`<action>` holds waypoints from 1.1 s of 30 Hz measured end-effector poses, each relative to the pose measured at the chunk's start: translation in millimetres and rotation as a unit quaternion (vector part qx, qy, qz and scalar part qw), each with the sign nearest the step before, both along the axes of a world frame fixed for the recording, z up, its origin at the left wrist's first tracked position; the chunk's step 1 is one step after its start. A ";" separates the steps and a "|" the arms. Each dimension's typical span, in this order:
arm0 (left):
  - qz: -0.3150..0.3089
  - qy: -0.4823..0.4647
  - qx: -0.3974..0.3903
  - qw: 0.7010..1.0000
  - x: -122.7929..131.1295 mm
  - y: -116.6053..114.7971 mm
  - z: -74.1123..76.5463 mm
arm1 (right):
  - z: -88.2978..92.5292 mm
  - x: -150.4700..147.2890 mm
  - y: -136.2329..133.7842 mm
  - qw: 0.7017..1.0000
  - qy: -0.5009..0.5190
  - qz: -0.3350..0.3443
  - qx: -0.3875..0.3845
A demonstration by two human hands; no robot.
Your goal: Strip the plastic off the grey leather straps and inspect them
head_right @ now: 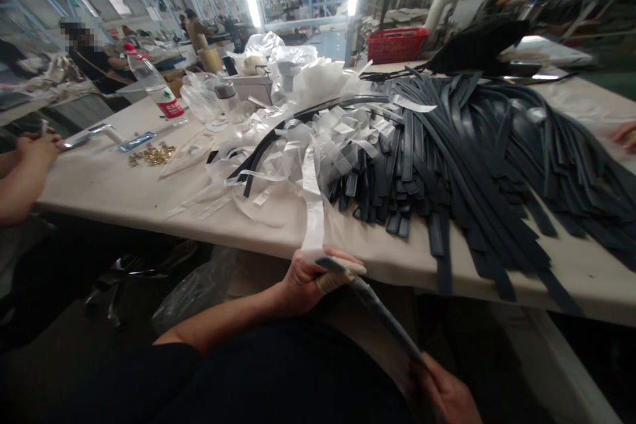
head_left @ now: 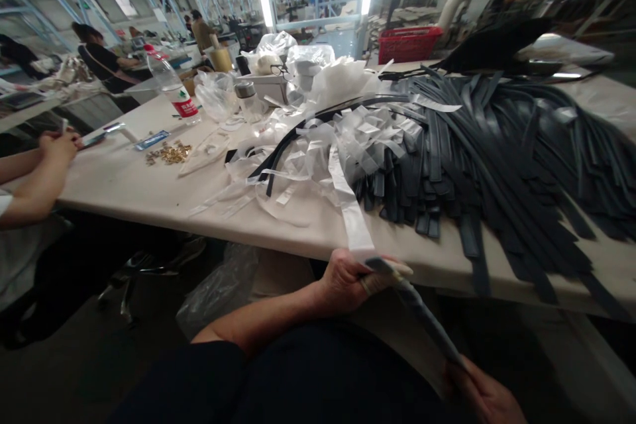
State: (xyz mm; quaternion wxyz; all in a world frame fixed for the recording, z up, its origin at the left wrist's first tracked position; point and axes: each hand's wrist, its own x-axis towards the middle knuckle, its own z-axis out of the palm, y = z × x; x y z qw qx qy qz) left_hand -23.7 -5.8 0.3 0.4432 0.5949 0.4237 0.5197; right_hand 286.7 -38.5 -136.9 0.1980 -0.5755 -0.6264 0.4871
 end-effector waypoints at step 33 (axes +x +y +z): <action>0.239 -0.287 -0.215 0.902 -99.4 140.8 37.9 | 101.4 1.6 99.7 0.822 0.418 0.226 -0.314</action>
